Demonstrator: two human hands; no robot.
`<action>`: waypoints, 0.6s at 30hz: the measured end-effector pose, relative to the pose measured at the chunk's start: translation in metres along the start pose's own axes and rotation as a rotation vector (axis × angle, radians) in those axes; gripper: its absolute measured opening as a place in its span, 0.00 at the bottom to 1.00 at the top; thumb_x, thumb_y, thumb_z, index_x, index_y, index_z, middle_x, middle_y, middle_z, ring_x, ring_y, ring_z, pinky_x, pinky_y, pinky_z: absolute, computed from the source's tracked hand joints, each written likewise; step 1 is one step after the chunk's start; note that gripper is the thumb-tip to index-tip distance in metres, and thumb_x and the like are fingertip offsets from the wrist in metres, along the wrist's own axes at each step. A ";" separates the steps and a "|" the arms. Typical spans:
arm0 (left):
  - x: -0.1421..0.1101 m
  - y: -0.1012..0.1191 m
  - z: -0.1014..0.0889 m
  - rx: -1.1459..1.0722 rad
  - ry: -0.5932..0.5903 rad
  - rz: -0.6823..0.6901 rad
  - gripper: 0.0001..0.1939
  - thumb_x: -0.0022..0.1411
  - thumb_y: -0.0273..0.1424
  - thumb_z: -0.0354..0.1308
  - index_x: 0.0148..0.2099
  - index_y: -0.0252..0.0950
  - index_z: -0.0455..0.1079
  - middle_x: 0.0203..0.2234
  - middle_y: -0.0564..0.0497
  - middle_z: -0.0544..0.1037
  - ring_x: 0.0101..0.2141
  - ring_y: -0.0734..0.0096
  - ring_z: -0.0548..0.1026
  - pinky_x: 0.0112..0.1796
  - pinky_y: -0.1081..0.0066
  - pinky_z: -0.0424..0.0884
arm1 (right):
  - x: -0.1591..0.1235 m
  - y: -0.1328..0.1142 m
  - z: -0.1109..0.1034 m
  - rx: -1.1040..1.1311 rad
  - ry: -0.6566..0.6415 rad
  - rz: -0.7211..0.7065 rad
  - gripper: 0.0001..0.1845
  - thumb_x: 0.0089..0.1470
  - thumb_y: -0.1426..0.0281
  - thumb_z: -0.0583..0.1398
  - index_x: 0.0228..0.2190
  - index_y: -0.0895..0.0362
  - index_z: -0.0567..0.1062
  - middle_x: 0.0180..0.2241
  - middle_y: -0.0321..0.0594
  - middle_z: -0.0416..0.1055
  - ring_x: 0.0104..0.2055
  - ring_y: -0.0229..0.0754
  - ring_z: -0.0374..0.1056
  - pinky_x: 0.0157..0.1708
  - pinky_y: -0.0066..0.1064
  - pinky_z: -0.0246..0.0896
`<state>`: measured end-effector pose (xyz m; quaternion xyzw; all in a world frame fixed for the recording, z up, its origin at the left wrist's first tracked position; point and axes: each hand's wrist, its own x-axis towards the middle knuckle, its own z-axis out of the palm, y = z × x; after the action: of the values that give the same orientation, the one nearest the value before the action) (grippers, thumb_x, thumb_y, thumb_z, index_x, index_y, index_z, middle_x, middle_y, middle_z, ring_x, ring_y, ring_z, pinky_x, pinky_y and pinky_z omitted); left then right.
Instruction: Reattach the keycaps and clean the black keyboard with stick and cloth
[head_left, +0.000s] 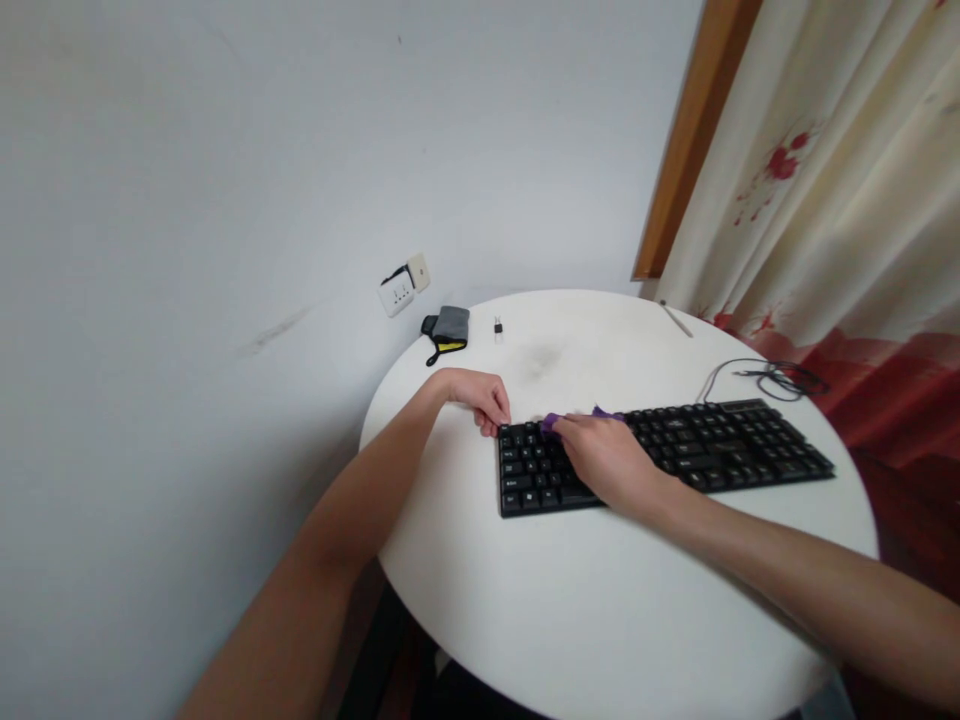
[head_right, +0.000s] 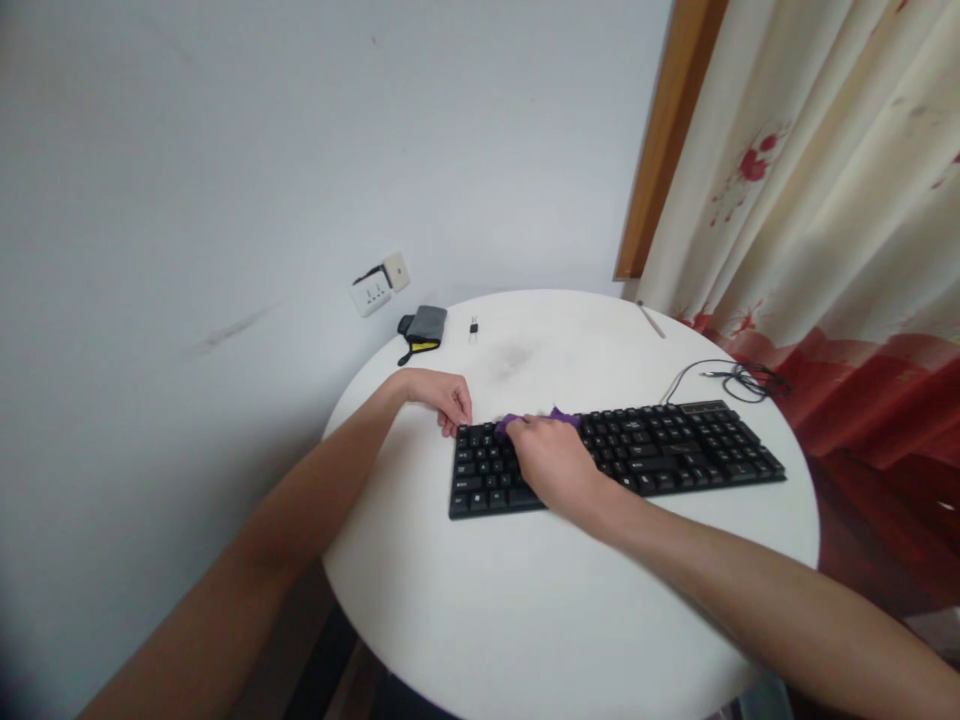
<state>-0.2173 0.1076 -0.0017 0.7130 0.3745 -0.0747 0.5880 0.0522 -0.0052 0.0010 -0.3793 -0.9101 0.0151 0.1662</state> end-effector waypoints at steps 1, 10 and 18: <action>0.000 0.000 0.000 0.002 0.000 0.001 0.14 0.51 0.39 0.68 0.38 0.35 0.80 0.27 0.45 0.82 0.27 0.67 0.80 0.28 0.74 0.74 | -0.004 -0.011 0.001 0.032 -0.010 -0.037 0.15 0.57 0.80 0.53 0.40 0.57 0.75 0.35 0.43 0.77 0.35 0.43 0.72 0.34 0.31 0.59; 0.000 0.001 0.000 0.012 0.001 -0.013 0.14 0.52 0.39 0.68 0.37 0.34 0.80 0.27 0.45 0.82 0.27 0.68 0.80 0.28 0.76 0.73 | -0.030 -0.062 -0.006 0.471 -0.136 -0.390 0.15 0.61 0.78 0.52 0.42 0.56 0.75 0.39 0.39 0.78 0.42 0.39 0.72 0.43 0.28 0.63; 0.001 -0.001 -0.001 0.019 -0.002 -0.022 0.15 0.52 0.40 0.68 0.37 0.35 0.80 0.27 0.46 0.82 0.27 0.68 0.80 0.28 0.76 0.74 | 0.000 -0.001 -0.040 0.509 0.209 0.012 0.15 0.60 0.71 0.54 0.43 0.52 0.78 0.38 0.36 0.79 0.36 0.41 0.74 0.38 0.31 0.66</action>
<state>-0.2180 0.1086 -0.0028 0.7145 0.3809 -0.0853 0.5806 0.0641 -0.0093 0.0389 -0.3301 -0.8526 0.2052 0.3493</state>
